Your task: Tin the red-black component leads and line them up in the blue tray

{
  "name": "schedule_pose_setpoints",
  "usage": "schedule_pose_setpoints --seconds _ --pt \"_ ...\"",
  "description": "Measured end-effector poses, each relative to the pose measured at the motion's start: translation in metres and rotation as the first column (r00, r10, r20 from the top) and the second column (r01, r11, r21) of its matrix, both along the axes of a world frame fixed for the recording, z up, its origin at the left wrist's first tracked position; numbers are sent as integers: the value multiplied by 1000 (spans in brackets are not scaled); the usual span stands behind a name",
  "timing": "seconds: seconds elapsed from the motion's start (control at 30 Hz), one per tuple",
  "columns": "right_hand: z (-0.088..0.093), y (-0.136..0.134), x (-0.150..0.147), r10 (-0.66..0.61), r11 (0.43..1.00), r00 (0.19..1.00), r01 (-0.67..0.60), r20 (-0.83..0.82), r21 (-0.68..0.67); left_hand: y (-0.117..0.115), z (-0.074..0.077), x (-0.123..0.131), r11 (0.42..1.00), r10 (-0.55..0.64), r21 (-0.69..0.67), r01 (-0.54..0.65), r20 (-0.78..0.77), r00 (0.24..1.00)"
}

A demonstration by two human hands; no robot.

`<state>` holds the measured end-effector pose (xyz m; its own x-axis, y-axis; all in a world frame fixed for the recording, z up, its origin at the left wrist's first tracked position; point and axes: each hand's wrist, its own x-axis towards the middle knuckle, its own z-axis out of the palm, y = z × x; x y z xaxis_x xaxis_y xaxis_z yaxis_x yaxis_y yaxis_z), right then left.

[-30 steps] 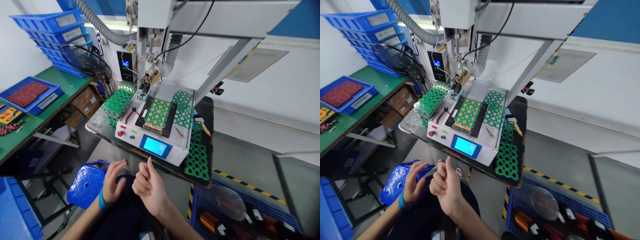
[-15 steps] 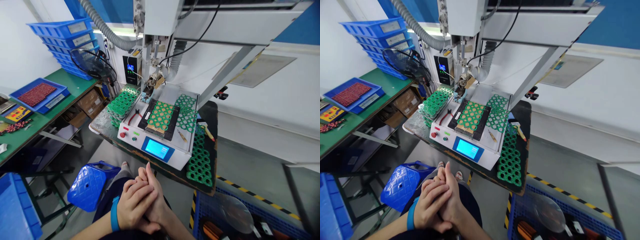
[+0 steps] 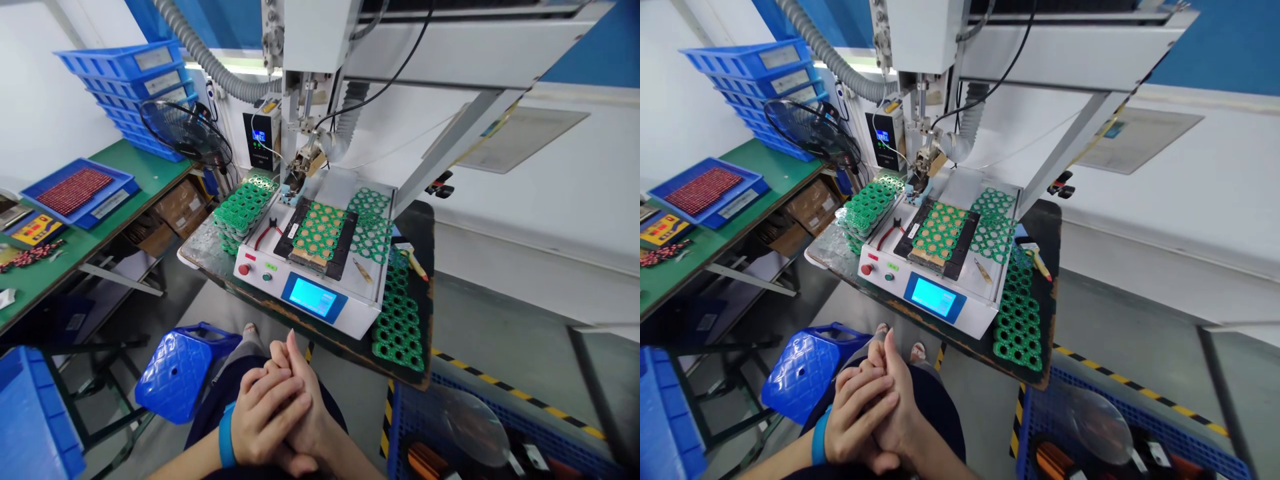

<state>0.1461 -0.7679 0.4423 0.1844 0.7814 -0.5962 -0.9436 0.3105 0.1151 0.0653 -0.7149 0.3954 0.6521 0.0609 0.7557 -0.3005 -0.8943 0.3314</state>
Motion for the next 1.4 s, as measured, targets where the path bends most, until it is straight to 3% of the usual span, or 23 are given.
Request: schedule_pose_setpoints --seconds 0.17,0.33,0.53,0.67,0.83,1.03,1.23,1.4 --pt "-2 -11 -2 61 989 998 -61 5 138 -3 8 0 999 -1 32 0 37 999" --pt "6 -16 -5 37 978 993 -14 -109 206 -6 12 1 999 10 39 -14 95 995" --pt "19 -15 -4 -1 990 992 18 -123 140 -9 23 4 999 -29 -23 32 117 993" --pt "17 -19 -2 84 984 974 -48 -212 172 -11 28 4 1000 -13 -20 15 82 997" --pt "13 -20 -1 4 995 990 10 -141 101 -13 27 5 999 -27 -45 29 38 999" --pt "7 -21 -5 -22 999 986 29 -165 41 -14 26 8 995 -58 -81 63 63 996" --pt "15 -19 -6 -32 995 976 12 -214 -97 -15 25 9 992 -67 -102 75 87 994" --pt "19 -18 -5 -39 995 984 21 -176 -102 -15 24 8 993 -77 -76 85 106 991"
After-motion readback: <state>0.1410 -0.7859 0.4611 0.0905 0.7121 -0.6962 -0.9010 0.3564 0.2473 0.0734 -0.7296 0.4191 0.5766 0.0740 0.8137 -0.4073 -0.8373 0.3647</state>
